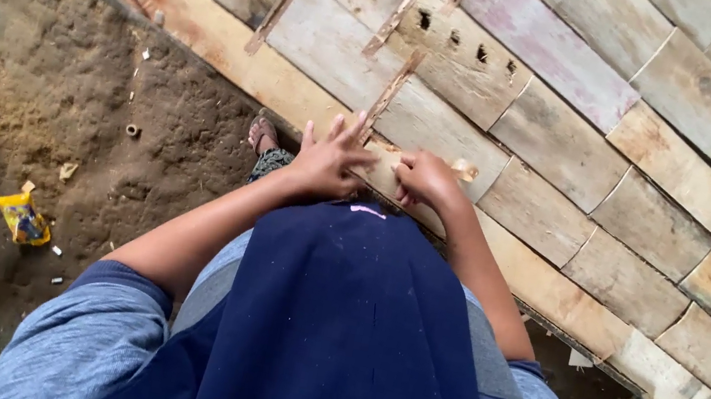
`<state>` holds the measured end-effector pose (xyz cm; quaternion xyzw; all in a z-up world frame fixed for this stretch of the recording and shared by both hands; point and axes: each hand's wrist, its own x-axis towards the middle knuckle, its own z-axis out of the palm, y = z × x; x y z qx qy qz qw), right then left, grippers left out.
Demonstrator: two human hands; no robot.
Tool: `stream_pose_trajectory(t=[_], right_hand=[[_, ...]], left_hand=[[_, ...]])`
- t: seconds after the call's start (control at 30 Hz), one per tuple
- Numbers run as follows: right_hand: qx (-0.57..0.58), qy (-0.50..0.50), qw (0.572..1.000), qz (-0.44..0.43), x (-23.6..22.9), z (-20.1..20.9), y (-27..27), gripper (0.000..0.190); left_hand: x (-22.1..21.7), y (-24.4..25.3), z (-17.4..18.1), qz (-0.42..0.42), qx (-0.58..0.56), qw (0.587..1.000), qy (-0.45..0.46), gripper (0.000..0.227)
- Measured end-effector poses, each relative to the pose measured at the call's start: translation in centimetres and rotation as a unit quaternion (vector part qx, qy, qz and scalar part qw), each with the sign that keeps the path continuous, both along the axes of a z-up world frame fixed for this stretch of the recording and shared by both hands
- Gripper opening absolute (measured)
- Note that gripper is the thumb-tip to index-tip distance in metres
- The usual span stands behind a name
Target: The person applies adhesive tape to a wooden surface by hand. They tear off strips of tape, dip them into a container of paste, and press them onto the wood. The person repeats this process multiple times across the surface.
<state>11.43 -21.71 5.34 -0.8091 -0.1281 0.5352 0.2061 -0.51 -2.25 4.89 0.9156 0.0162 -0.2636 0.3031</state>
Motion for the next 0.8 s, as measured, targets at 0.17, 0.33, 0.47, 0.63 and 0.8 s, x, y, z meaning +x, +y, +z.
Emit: stream_pose_trajectory(t=[0.17, 0.33, 0.47, 0.63, 0.8], right_hand=[[0.078, 0.076, 0.992, -0.068, 0.1, -0.1, -2.1, 0.025], [0.144, 0.107, 0.976, -0.126, -0.3, 2.4, -5.0, 0.025], [0.181, 0.131, 0.956, -0.192, -0.1, 2.6, -6.9, 0.025], [0.23, 0.133, 0.926, -0.27, 0.0, 1.0, -8.0, 0.026], [0.298, 0.126, 0.873, -0.365, 1.1, 3.5, -7.4, 0.027]], left_hand=[[5.8, -3.5, -4.3, 0.065, 0.053, 0.889, -0.45, 0.04], [8.3, -4.9, -5.8, -0.099, 0.089, 0.874, -0.467, 0.057], [8.2, -5.0, -6.2, -0.142, 0.065, 0.91, -0.383, 0.057], [8.6, -5.2, -6.8, -0.148, 0.085, 0.901, -0.398, 0.058], [8.6, -5.2, -8.1, -0.13, 0.084, 0.9, -0.407, 0.059]])
